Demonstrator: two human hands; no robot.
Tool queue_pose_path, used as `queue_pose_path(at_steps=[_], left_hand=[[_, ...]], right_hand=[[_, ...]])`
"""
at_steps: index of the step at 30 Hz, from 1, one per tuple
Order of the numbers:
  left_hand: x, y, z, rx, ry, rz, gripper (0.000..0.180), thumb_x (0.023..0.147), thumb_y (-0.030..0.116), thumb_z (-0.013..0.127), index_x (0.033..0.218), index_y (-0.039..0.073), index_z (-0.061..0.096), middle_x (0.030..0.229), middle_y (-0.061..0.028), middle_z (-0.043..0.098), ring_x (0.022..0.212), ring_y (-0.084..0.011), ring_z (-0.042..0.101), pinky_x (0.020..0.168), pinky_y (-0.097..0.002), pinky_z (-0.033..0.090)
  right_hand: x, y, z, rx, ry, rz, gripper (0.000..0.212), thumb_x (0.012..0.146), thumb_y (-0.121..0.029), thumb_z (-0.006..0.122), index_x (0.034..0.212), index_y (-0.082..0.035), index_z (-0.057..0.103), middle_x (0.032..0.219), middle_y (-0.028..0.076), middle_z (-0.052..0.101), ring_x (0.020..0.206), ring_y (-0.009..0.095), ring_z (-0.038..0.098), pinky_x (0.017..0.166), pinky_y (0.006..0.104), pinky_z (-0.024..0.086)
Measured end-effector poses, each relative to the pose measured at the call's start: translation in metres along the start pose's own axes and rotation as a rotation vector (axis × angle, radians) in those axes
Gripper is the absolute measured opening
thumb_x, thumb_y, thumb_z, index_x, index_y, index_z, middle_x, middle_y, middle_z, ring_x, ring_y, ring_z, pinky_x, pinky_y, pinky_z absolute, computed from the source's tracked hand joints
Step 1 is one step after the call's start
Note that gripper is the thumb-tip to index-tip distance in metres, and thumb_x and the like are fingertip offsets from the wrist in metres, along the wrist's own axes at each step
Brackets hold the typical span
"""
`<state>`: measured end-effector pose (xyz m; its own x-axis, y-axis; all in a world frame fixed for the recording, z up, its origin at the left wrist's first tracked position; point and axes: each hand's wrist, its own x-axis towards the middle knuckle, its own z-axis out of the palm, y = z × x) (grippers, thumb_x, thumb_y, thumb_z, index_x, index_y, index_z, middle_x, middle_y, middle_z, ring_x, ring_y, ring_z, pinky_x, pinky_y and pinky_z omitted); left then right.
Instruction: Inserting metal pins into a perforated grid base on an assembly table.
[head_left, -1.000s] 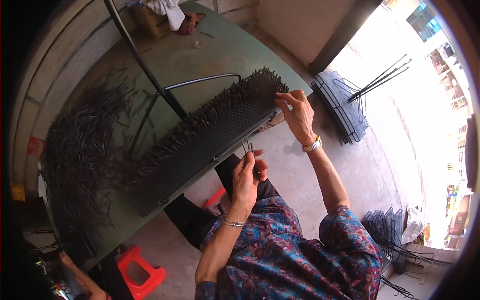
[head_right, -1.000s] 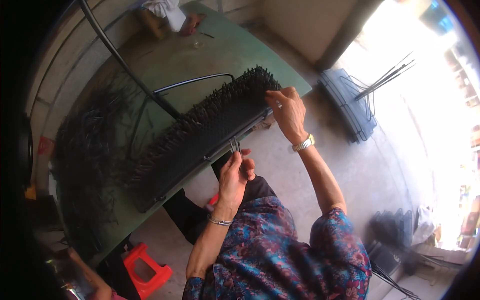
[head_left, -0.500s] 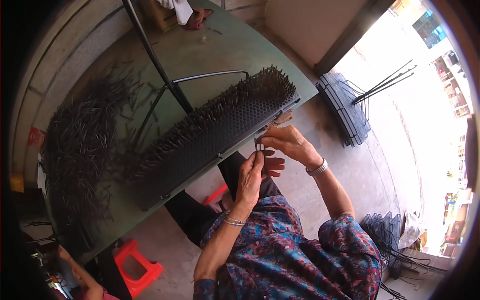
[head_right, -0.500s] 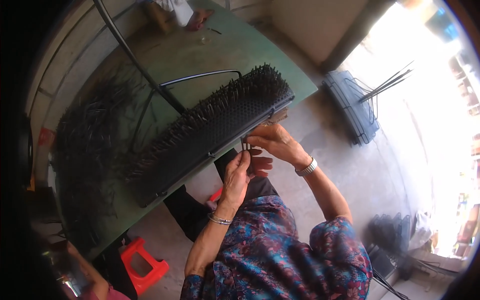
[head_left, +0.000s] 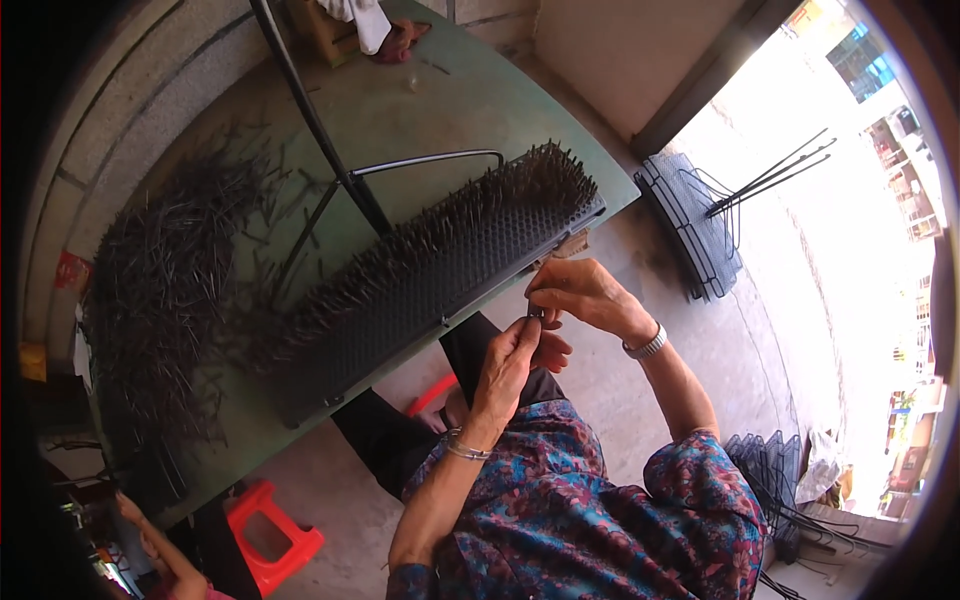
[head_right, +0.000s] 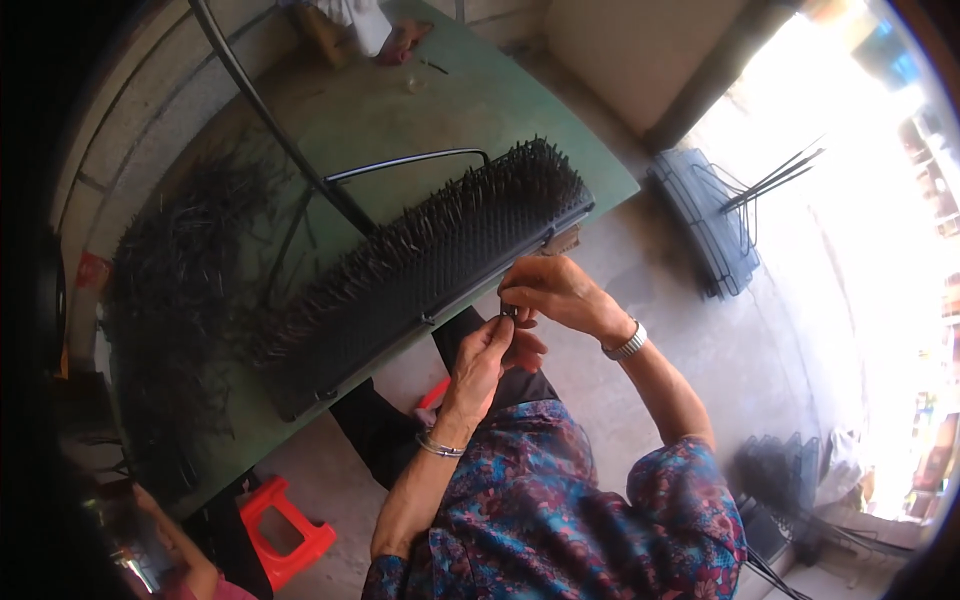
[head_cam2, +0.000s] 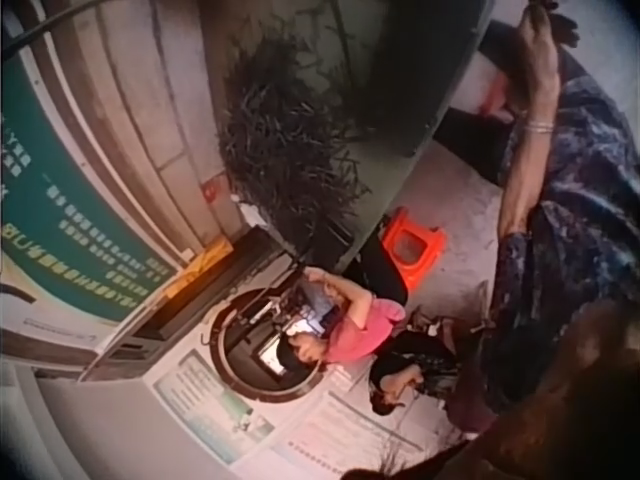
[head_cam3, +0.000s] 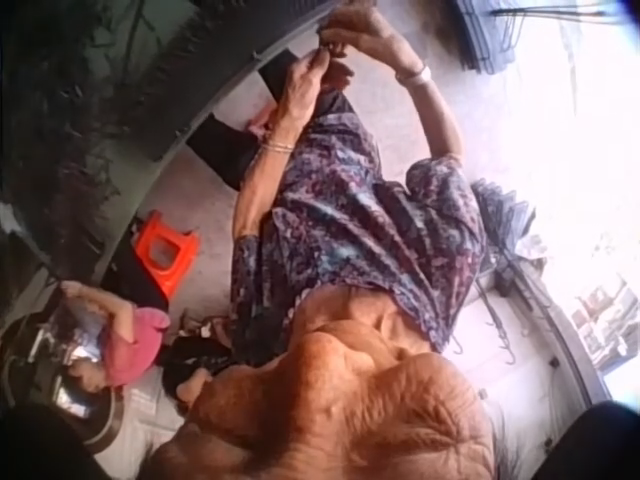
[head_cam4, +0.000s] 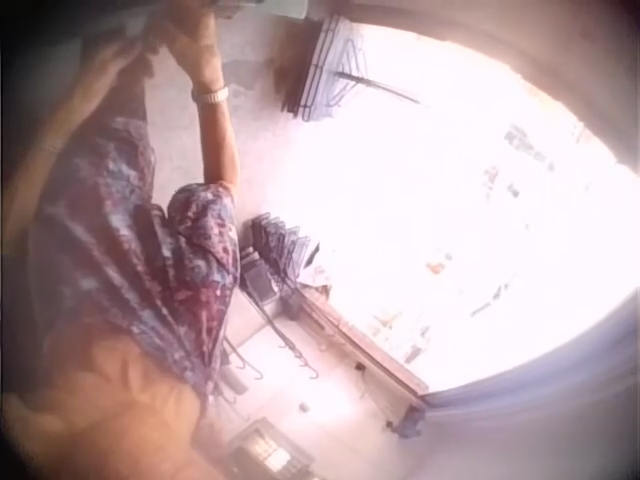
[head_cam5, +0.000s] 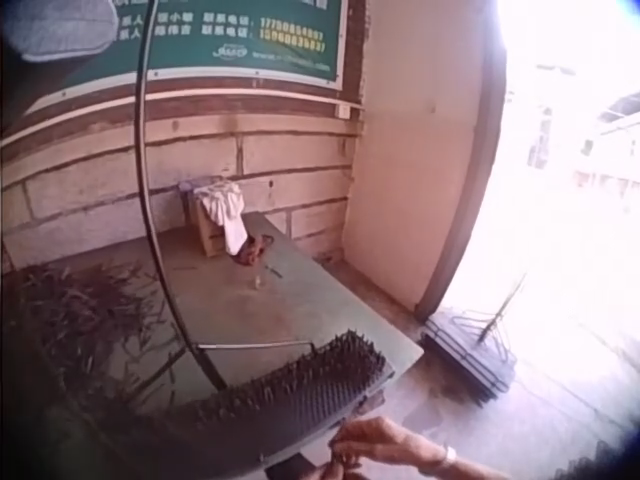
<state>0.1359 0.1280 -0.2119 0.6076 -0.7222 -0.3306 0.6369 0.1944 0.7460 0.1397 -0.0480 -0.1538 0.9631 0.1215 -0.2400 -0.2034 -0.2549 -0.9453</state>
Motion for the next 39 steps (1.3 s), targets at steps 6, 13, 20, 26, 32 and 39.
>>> queue_pose_path(at_steps=[6, 13, 20, 26, 32, 39], left_hand=[[0.001, -0.003, -0.003, -0.155, 0.142, 0.019, 0.042, 0.098, 0.038, 0.05, 0.119, 0.002, 0.055, 0.1, -0.0133, 0.067, 0.09, -0.0201, 0.067, 0.082, -0.0324, 0.054], [-0.003, -0.011, -0.012, -0.142, 0.152, -0.065, 0.036, 0.099, 0.034, 0.05, 0.114, 0.003, 0.061, 0.092, -0.0109, 0.068, 0.083, -0.0178, 0.067, 0.076, -0.029, 0.055], [-0.009, -0.018, -0.019, -0.149, 0.192, -0.095, 0.034, 0.099, 0.031, 0.05, 0.112, 0.002, 0.062, 0.09, -0.0109, 0.068, 0.08, -0.0176, 0.067, 0.074, -0.0284, 0.055], [-0.011, -0.021, -0.021, -0.166, 0.19, -0.093, 0.036, 0.099, 0.033, 0.05, 0.112, 0.003, 0.063, 0.089, -0.0098, 0.068, 0.076, -0.0145, 0.067, 0.071, -0.0254, 0.055], [-0.014, -0.028, -0.027, -0.184, 0.216, -0.082, 0.035, 0.098, 0.033, 0.052, 0.111, 0.002, 0.064, 0.087, -0.0099, 0.069, 0.074, -0.0148, 0.067, 0.069, -0.025, 0.055], [-0.02, -0.028, -0.032, -0.19, 0.216, -0.083, 0.032, 0.098, 0.028, 0.053, 0.111, 0.001, 0.063, 0.088, -0.0107, 0.068, 0.077, -0.0164, 0.067, 0.073, -0.0287, 0.057]], right_hand=[[0.017, -0.009, -0.016, -0.167, 0.592, -0.275, 0.012, 0.087, -0.005, 0.063, 0.096, 0.003, 0.065, 0.077, 0.008, 0.066, 0.07, 0.012, 0.066, 0.063, 0.0259, 0.05], [0.069, 0.004, -0.027, -0.317, 0.87, -0.453, 0.009, 0.087, -0.005, 0.064, 0.095, -0.001, 0.066, 0.077, 0.008, 0.065, 0.07, 0.012, 0.066, 0.064, 0.0244, 0.048], [0.075, 0.008, -0.028, -0.363, 0.887, -0.436, 0.01, 0.087, -0.006, 0.064, 0.095, -0.001, 0.066, 0.079, 0.008, 0.066, 0.069, 0.013, 0.067, 0.064, 0.025, 0.049], [0.076, 0.015, -0.028, -0.337, 0.9, -0.42, 0.011, 0.087, -0.007, 0.064, 0.096, -0.001, 0.066, 0.081, 0.009, 0.067, 0.071, 0.014, 0.068, 0.064, 0.0253, 0.05], [0.075, 0.014, -0.036, -0.411, 0.862, -0.431, 0.012, 0.088, -0.007, 0.064, 0.098, -0.001, 0.065, 0.078, 0.01, 0.067, 0.07, 0.015, 0.069, 0.064, 0.0252, 0.05], [0.08, 0.024, -0.035, -0.579, 0.802, -0.405, 0.011, 0.084, -0.009, 0.066, 0.094, -0.005, 0.068, 0.081, 0.009, 0.065, 0.071, 0.019, 0.065, 0.064, 0.0301, 0.049]])
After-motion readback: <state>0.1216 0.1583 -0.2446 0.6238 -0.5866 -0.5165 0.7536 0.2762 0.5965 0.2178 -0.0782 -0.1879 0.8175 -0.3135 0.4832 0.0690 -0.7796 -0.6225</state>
